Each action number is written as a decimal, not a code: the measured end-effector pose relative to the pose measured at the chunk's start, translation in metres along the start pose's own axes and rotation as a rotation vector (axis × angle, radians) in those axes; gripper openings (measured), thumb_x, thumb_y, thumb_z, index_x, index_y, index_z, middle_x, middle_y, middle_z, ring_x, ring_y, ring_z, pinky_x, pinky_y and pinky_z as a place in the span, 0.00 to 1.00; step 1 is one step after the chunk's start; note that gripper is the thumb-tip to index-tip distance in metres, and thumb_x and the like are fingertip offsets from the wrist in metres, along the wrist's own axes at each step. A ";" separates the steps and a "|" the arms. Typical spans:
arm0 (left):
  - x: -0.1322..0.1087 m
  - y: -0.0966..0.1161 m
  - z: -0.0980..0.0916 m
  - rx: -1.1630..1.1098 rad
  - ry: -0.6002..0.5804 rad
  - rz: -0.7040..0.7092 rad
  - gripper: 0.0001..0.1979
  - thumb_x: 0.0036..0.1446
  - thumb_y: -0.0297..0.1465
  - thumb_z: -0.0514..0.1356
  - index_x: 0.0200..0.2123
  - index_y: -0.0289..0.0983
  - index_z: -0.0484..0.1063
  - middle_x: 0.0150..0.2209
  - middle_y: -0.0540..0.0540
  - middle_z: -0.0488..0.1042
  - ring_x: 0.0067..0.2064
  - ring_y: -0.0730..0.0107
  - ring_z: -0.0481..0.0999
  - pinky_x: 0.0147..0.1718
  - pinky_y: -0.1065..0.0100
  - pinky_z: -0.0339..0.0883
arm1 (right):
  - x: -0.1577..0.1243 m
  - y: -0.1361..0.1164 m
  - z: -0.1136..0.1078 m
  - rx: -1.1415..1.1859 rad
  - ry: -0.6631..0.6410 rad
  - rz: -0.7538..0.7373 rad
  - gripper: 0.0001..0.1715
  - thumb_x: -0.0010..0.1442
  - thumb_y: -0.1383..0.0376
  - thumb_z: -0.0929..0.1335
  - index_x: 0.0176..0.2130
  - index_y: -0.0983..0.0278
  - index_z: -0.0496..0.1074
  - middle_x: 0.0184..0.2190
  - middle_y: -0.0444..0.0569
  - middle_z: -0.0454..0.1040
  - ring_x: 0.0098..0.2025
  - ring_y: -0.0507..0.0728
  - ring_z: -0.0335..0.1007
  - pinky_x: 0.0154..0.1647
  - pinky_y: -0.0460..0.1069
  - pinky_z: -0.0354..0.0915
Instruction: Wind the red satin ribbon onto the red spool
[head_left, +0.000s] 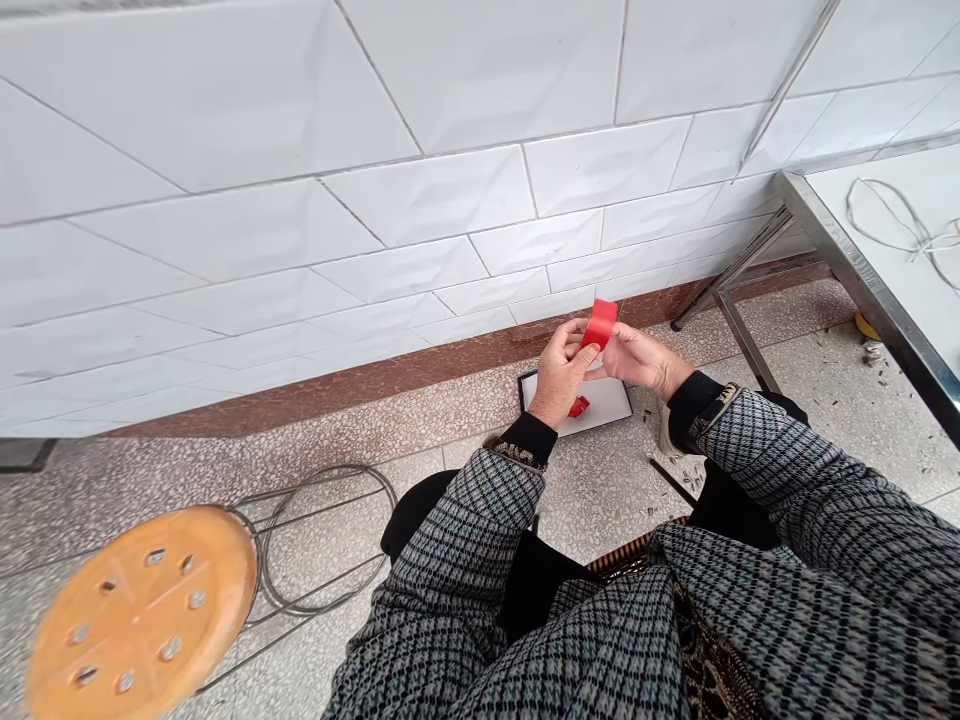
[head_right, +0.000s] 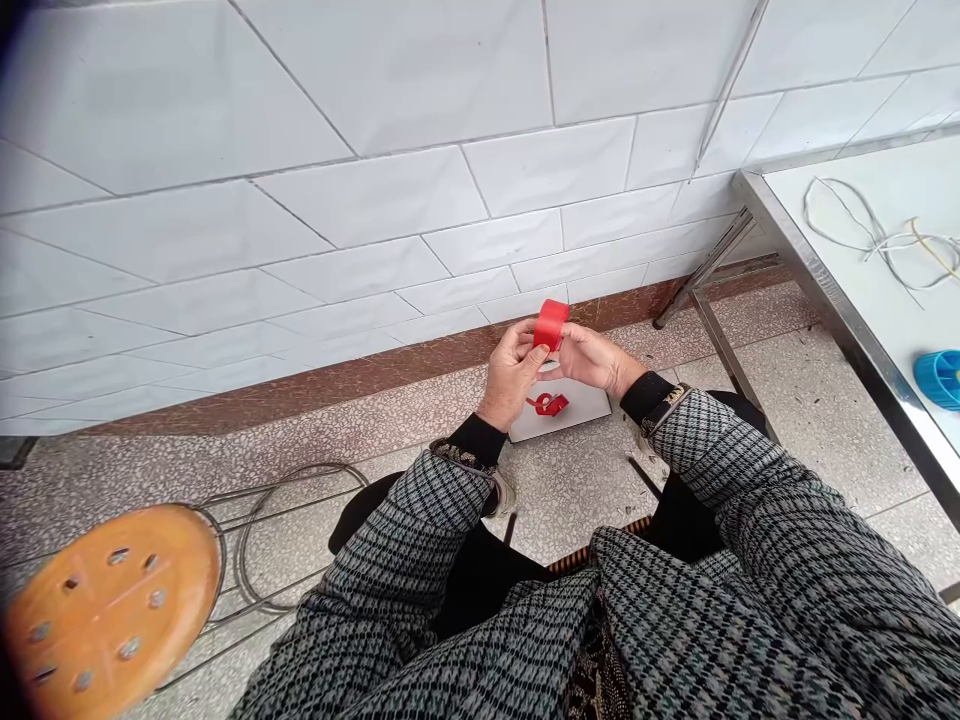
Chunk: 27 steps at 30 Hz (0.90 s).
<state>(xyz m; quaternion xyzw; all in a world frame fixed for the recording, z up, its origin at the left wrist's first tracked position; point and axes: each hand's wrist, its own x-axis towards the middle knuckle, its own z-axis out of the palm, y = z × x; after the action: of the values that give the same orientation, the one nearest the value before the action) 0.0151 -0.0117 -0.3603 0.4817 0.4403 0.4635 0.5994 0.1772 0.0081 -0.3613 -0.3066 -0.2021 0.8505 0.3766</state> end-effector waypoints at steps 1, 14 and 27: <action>0.001 0.000 -0.001 0.002 -0.011 0.004 0.22 0.57 0.39 0.71 0.53 0.40 0.74 0.43 0.45 0.82 0.42 0.66 0.82 0.38 0.67 0.75 | -0.001 0.000 0.000 0.009 0.000 0.006 0.08 0.65 0.61 0.72 0.44 0.61 0.75 0.42 0.53 0.85 0.49 0.62 0.80 0.54 0.63 0.77; -0.002 0.018 -0.004 -0.177 -0.097 -0.211 0.30 0.47 0.42 0.78 0.49 0.40 0.72 0.26 0.58 0.72 0.21 0.82 0.62 0.21 0.76 0.56 | -0.006 0.000 0.002 -0.001 -0.031 0.079 0.13 0.58 0.61 0.74 0.43 0.60 0.74 0.45 0.52 0.84 0.50 0.63 0.79 0.53 0.65 0.78; -0.005 0.031 -0.020 -0.172 -0.276 -0.420 0.31 0.46 0.42 0.79 0.49 0.40 0.71 0.21 0.62 0.63 0.16 0.85 0.49 0.19 0.74 0.39 | -0.011 -0.039 -0.020 -1.089 0.029 -0.402 0.25 0.54 0.63 0.79 0.52 0.61 0.80 0.47 0.49 0.81 0.46 0.58 0.73 0.52 0.54 0.70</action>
<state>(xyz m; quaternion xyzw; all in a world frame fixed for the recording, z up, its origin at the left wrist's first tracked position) -0.0098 -0.0101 -0.3323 0.3855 0.4037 0.2947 0.7756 0.2170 0.0266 -0.3492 -0.4233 -0.6596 0.5315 0.3213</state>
